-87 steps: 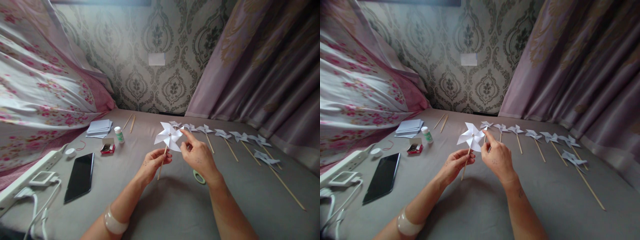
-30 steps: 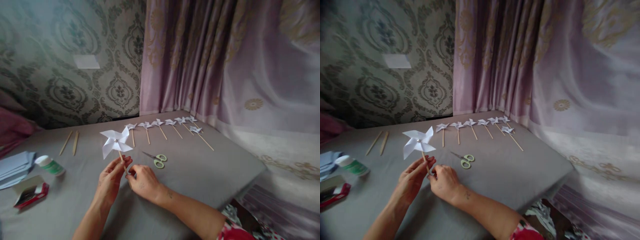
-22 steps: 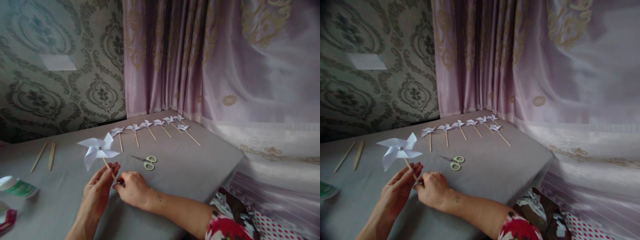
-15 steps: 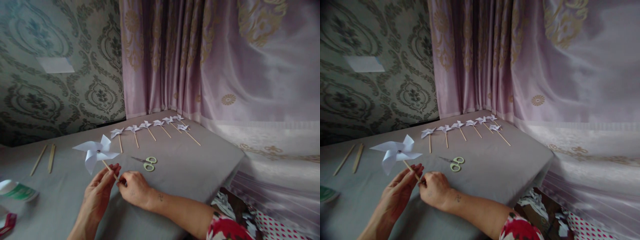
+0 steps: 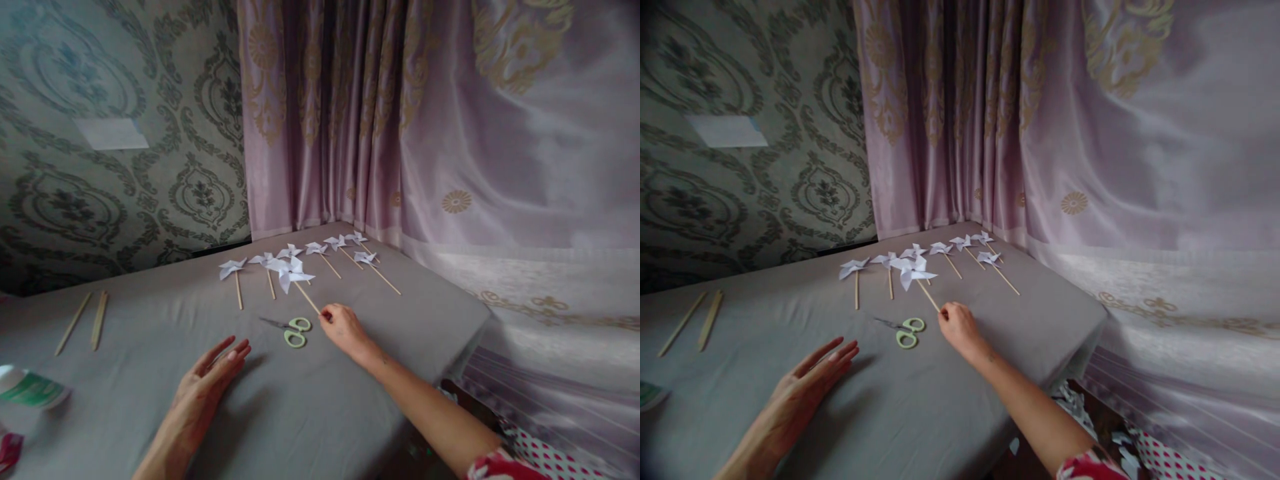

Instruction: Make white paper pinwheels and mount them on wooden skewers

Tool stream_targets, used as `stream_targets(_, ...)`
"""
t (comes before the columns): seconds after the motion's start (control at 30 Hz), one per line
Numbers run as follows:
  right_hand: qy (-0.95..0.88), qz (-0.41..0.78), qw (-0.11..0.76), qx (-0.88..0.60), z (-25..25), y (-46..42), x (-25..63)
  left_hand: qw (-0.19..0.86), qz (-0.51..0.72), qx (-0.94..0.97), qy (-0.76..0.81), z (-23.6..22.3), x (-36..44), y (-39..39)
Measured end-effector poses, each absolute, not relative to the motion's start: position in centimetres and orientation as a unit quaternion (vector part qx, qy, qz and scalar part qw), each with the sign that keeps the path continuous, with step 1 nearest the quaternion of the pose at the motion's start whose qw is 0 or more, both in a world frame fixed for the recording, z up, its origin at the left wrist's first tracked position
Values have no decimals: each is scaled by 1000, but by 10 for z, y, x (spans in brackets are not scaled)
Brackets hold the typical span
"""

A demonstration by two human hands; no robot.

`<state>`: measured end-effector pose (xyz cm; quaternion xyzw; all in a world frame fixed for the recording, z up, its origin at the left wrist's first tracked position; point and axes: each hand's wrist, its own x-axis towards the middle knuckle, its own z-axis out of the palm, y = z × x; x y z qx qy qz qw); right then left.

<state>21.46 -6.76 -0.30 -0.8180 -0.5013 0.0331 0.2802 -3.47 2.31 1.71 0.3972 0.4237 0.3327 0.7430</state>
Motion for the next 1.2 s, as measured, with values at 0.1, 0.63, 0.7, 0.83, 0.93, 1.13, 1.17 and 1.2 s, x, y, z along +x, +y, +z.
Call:
stream_targets(0.1, -459, 20, 258, -850, -6, -79, 249, 742, 324, 397, 432, 20, -33, 21)
stream_targets(0.63, -362, 7, 153, -920, -16, -80, 351, 743, 288, 420, 434, 5, -36, 28)
stream_targets(0.7, -358, 8, 143, -923, -17, -76, 355, 741, 287, 427, 431, 2, -37, 29)
stream_targets(0.83, -352, 13, 129, -927, -18, -69, 359, 742, 282, 435, 425, 0, -38, 30)
stream_targets(0.93, -349, 15, 120, -929, -18, -66, 360, 734, 279, 439, 437, 1, -37, 29)
stream_targets(1.13, -346, 19, 105, -932, -17, -62, 361, 730, 270, 452, 435, 2, -36, 29)
stream_targets(1.17, -346, 19, 103, -932, -16, -61, 360, 729, 272, 454, 435, 2, -36, 29)
stream_targets(1.2, -347, 20, 101, -932, -16, -61, 360, 727, 274, 456, 434, 1, -36, 30)
